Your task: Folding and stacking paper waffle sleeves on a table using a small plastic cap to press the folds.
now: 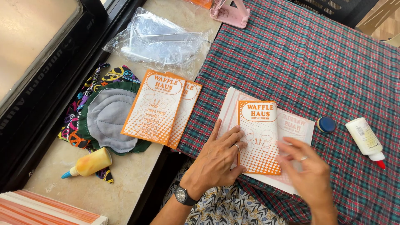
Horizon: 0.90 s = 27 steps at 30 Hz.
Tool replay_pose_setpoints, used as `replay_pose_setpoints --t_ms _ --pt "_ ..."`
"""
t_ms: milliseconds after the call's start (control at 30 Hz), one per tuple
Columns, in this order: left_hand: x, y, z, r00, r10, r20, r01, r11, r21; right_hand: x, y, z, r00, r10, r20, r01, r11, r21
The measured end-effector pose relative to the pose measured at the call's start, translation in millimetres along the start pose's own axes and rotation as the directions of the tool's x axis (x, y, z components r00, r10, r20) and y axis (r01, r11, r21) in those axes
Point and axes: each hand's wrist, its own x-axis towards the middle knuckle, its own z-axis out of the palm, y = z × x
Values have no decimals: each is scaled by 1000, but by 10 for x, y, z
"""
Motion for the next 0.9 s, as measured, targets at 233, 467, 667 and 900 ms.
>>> replay_pose_setpoints --t_ms 233,467,667,900 --pt "8 16 -58 1000 12 -4 -12 1000 9 241 798 -467 947 -33 -320 -58 961 -271" --pt "13 -1 -59 1000 12 -19 -12 1000 6 559 1191 -458 977 19 -210 -90 938 -334" --pt "33 12 -99 1000 -1 13 0 1000 25 466 1061 -504 948 -157 -278 40 923 -383" --pt "40 0 -96 1000 -7 25 7 1000 10 -105 -358 45 970 -221 -99 218 975 -39"
